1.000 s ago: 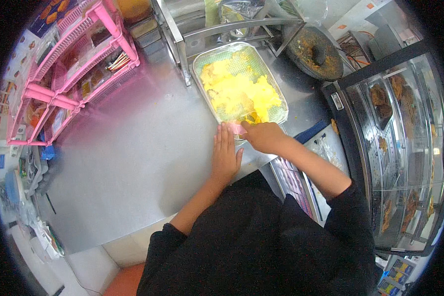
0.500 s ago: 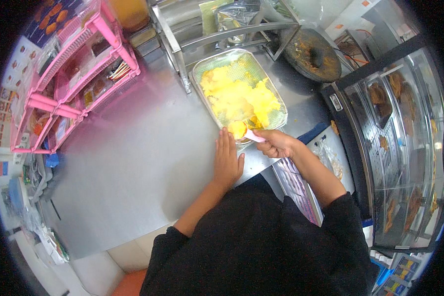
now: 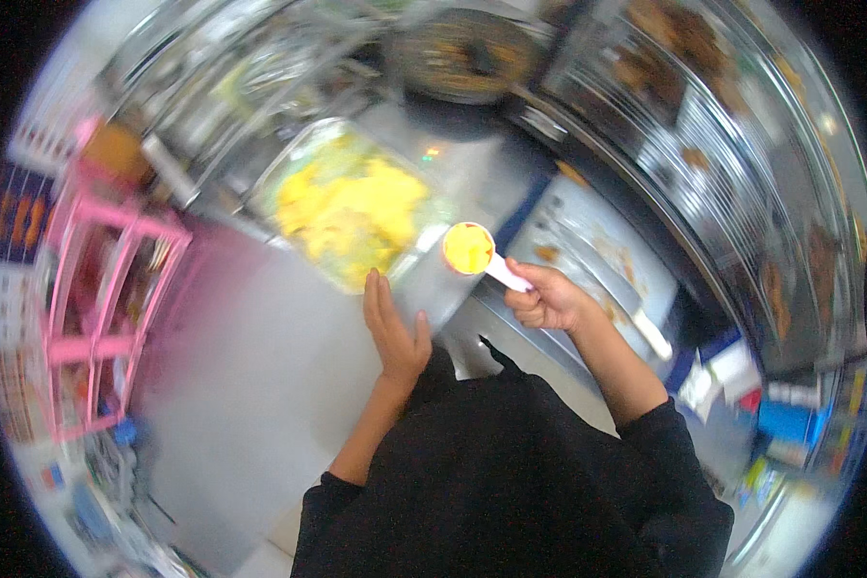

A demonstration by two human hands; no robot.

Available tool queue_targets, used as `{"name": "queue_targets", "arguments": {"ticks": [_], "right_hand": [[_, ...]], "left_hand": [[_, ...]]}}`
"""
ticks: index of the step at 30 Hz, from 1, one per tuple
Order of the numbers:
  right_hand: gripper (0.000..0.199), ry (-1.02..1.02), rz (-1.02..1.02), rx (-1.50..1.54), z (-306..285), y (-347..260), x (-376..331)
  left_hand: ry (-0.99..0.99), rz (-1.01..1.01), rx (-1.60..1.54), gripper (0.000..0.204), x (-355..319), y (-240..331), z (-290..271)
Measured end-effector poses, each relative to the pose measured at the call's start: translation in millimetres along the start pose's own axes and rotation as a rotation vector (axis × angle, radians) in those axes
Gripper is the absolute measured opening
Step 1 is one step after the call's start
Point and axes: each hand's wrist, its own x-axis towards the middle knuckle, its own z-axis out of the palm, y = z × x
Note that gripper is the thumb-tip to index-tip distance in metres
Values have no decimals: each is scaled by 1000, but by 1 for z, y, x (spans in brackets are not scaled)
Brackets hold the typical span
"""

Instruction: The person assembles a food order by placing a white rice ball and a yellow side into a box, then weighing and adding a portion of shredded meat into a small container. They add a packet of crackers, close the box, and write on a receipt before placing the order into a plastic bag.

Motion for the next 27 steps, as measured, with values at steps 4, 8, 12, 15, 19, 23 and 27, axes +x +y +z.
{"name": "queue_targets", "arguments": {"ticks": [4, 8, 12, 15, 19, 23, 27], "right_hand": [[40, 209, -131, 115, -38, 78, -115], [34, 374, -453, 159, -54, 167, -245], [33, 744, -732, 457, -63, 229, -338], [39, 994, -842, 238, -93, 240, -365], [45, 1396, -765, -477, -147, 212, -361], [45, 1758, -473, -1460, -161, 190, -343], [47, 1715, -245, -1504, -157, 182, -339]], "left_hand": [[-320, 28, -376, 43, -3, 76, 57], [-718, 84, -686, 28, -40, 185, 141], [-1041, 0, -770, 33, -104, 288, 215], [-989, 176, -455, 53, -125, 327, 263], [-1012, -1, -459, 52, -132, 328, 283], [-1020, -174, -610, 56, -133, 316, 274], [-1060, -244, -675, 55, -133, 317, 272]]}}
